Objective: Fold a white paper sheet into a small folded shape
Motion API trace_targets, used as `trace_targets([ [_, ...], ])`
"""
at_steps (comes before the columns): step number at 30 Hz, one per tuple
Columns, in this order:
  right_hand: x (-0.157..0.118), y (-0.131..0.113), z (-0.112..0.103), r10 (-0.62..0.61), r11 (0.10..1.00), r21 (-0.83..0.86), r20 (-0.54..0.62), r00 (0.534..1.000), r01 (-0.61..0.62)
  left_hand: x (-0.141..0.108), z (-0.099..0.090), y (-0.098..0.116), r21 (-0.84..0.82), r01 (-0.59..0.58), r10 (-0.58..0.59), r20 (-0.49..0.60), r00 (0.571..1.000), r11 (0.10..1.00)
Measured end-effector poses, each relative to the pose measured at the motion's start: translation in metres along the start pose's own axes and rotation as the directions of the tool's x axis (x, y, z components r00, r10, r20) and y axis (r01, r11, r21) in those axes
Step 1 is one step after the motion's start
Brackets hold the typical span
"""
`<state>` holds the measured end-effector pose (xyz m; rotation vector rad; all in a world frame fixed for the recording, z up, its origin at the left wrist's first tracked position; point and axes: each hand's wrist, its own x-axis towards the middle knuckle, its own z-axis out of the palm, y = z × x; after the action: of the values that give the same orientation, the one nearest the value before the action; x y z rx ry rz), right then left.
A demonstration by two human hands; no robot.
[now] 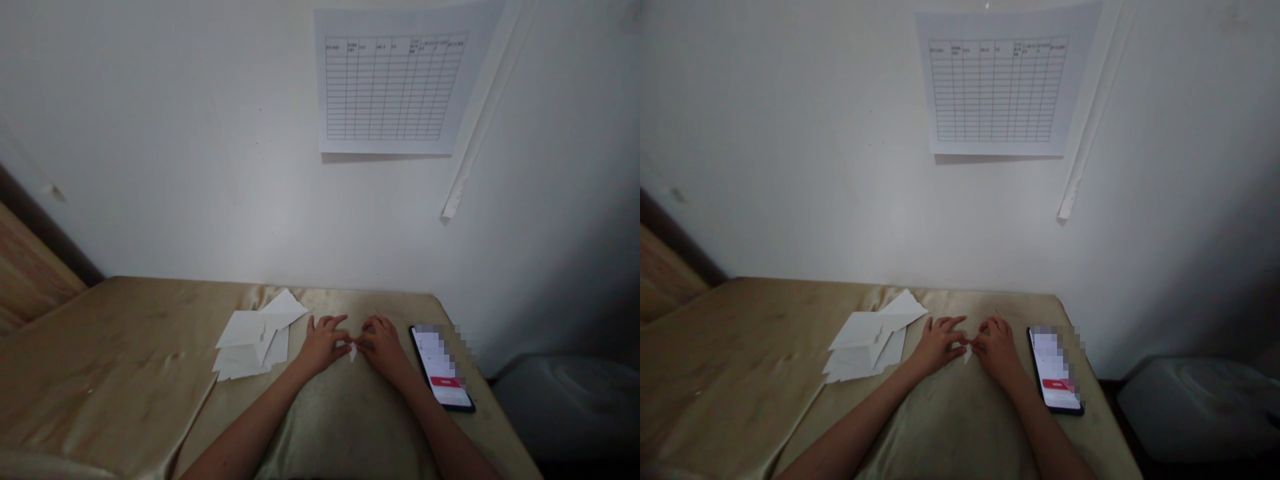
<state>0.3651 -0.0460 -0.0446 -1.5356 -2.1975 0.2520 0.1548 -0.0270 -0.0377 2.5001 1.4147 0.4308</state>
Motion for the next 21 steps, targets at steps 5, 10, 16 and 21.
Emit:
trace_targets([
  [5,0.0035,0.0046,-0.0018,0.024,0.998,-0.055,0.029,0.999,-0.022,-0.0009,-0.001,0.0031,0.059,-0.054,0.054,-0.005,0.999,0.997],
  [10,0.0054,0.0049,-0.0024,0.044,0.997,-0.064,0.031,0.999,-0.042,-0.0015,0.0016,0.0048,0.061,-0.032,0.034,-0.03,0.999,0.998],
  [16,0.005,-0.0006,-0.0047,0.075,0.995,-0.072,0.021,0.997,-0.073,-0.004,0.0029,0.0038,0.042,0.024,-0.022,-0.045,0.999,0.999],
  [21,0.0038,-0.0036,-0.0054,0.103,0.991,-0.083,0.002,0.995,-0.102,-0.0048,0.0023,0.0066,0.037,0.076,-0.073,-0.055,0.996,0.996],
])
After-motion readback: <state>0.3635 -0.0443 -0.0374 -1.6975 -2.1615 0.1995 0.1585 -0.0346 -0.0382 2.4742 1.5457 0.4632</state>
